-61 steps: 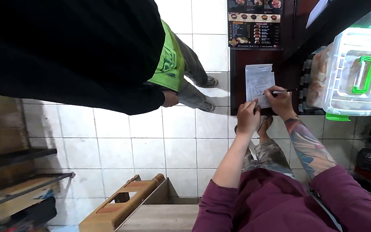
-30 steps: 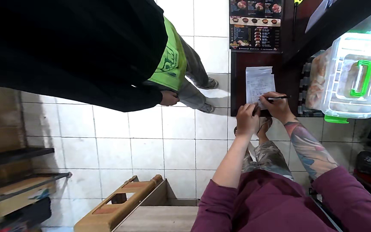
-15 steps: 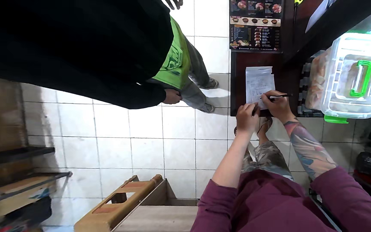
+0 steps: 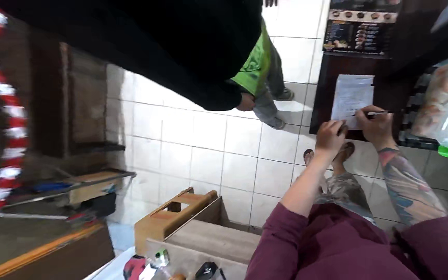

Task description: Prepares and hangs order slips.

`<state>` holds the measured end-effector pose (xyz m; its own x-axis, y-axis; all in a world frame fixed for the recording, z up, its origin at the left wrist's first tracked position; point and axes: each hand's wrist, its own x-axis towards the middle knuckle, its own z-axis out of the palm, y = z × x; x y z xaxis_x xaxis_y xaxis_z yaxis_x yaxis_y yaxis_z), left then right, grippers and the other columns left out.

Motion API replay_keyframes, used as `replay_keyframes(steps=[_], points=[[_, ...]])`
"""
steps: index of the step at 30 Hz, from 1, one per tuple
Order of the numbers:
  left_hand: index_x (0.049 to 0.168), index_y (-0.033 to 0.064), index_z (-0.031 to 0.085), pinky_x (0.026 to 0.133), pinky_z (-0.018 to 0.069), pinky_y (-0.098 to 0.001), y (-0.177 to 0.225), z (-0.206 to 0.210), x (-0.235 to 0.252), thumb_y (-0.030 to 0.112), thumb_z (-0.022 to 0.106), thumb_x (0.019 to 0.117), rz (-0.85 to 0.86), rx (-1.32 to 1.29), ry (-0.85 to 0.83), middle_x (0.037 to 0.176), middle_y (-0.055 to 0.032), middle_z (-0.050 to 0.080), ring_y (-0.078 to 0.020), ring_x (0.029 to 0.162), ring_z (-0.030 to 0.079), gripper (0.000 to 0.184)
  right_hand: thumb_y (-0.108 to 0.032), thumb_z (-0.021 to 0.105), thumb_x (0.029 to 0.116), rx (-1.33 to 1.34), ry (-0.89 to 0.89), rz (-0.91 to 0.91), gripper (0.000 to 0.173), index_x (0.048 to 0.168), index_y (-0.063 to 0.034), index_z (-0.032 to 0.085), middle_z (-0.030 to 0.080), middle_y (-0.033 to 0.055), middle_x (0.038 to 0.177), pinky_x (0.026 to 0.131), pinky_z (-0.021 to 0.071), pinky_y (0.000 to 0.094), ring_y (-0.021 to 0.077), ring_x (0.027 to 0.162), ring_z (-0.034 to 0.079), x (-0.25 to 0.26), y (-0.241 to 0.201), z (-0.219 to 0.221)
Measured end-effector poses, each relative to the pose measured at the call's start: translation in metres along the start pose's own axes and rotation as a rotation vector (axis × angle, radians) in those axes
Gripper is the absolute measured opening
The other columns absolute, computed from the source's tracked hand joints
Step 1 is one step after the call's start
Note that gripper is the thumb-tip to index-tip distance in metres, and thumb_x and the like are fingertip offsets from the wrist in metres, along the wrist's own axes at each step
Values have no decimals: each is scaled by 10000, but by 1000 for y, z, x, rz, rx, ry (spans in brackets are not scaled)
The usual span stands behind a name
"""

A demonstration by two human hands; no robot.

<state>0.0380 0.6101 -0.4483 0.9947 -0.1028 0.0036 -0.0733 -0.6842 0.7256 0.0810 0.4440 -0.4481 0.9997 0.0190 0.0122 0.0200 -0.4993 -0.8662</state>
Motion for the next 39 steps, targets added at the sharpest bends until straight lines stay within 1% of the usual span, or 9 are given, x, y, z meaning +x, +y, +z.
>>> replay_keyframes(steps=[4,9,13,16,20,25,28,34,39], points=[[1125,89,769,942,562,-408,0,2,5,199,685,970,-34,-5,23,1079,-78,746,-242,1042,693,208,-209,662,975,-21,23,18,191,943,-39,743,726,57,837,749,549,360,86,739,660,7,5,4],[1135,105,781,939,558,-405,-3,7,10,223,683,974,-54,-17,52,1069,-79,751,-239,1033,697,223,-166,660,961,28,95,-59,162,902,-38,738,720,28,804,655,551,252,32,687,646,10,11,5],[1099,96,785,932,567,-407,-2,3,10,222,681,983,-79,-52,67,1043,-87,753,-231,1022,705,200,-145,671,983,89,102,-111,166,1048,-12,748,745,60,945,730,600,247,57,786,690,3,-3,3],[1124,78,759,914,570,-432,3,-5,4,203,674,997,-43,-57,47,1038,-106,724,-252,1009,690,197,-125,698,952,76,-16,-122,192,1110,-28,751,751,73,1013,803,608,261,78,866,708,0,-7,1],[1140,80,757,950,556,-429,1,-4,0,171,652,1005,-36,-53,30,1078,-99,715,-244,1053,674,194,-141,725,937,103,-97,-58,142,1009,-24,761,752,65,965,848,602,270,73,878,709,1,-2,8],[1105,62,762,940,559,-426,-4,1,1,140,671,982,-19,-68,65,1054,-112,715,-251,1029,679,172,-107,705,947,114,-91,-181,133,991,9,752,750,89,956,846,599,267,82,873,711,4,4,14],[1128,73,759,944,554,-430,-5,0,0,155,663,991,-2,-52,63,1067,-108,720,-249,1032,680,186,-127,700,943,74,-108,-145,137,973,-9,763,752,85,972,884,585,285,96,917,708,3,3,13],[1114,99,772,923,559,-423,-6,5,-1,152,674,982,6,-34,101,1049,-91,727,-246,1018,681,172,-141,712,949,130,-107,-41,128,987,-35,774,758,53,982,883,587,267,65,920,706,3,-1,12],[1108,109,768,919,558,-413,-6,5,-1,168,675,989,-2,-37,92,1037,-82,722,-239,1016,677,163,-139,695,952,123,-63,-7,121,956,-39,765,748,43,935,817,584,245,44,855,690,3,2,11]])
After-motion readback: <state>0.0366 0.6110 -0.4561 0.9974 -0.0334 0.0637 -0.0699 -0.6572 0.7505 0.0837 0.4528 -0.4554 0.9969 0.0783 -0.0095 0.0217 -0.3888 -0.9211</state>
